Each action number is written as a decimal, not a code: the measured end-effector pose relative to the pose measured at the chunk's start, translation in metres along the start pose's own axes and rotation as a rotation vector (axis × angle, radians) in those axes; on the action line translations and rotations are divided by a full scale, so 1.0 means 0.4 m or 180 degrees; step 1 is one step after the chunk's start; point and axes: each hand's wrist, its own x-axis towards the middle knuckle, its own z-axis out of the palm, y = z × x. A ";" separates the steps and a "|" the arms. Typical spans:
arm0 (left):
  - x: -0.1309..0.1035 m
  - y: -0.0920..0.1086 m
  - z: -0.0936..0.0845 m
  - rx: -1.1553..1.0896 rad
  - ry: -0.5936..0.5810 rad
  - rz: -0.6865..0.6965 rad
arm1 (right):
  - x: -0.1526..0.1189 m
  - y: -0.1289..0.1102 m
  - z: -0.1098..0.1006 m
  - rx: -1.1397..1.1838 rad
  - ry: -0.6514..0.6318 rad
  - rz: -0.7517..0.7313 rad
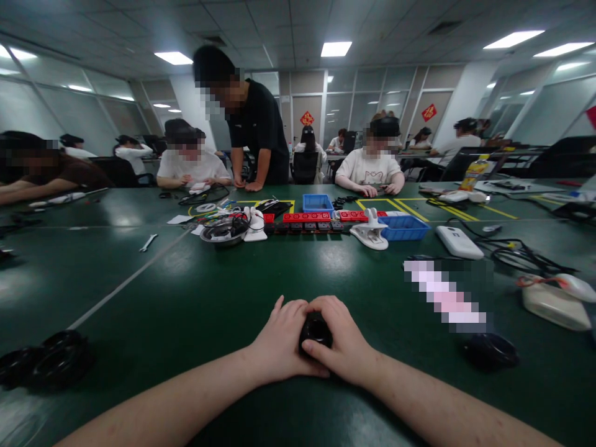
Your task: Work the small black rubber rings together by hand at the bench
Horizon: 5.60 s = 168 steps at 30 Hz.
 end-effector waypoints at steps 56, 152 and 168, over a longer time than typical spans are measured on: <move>0.010 -0.007 -0.002 -0.0171 0.0116 0.0151 | 0.005 -0.007 0.000 -0.0240 -0.0305 0.0084; 0.009 -0.030 -0.012 -0.0200 -0.0336 0.0736 | 0.001 -0.054 -0.030 -0.0063 -0.0400 -0.0819; -0.010 0.025 -0.006 0.0308 0.0170 -0.0021 | -0.001 -0.012 0.005 -0.0631 -0.0162 0.0346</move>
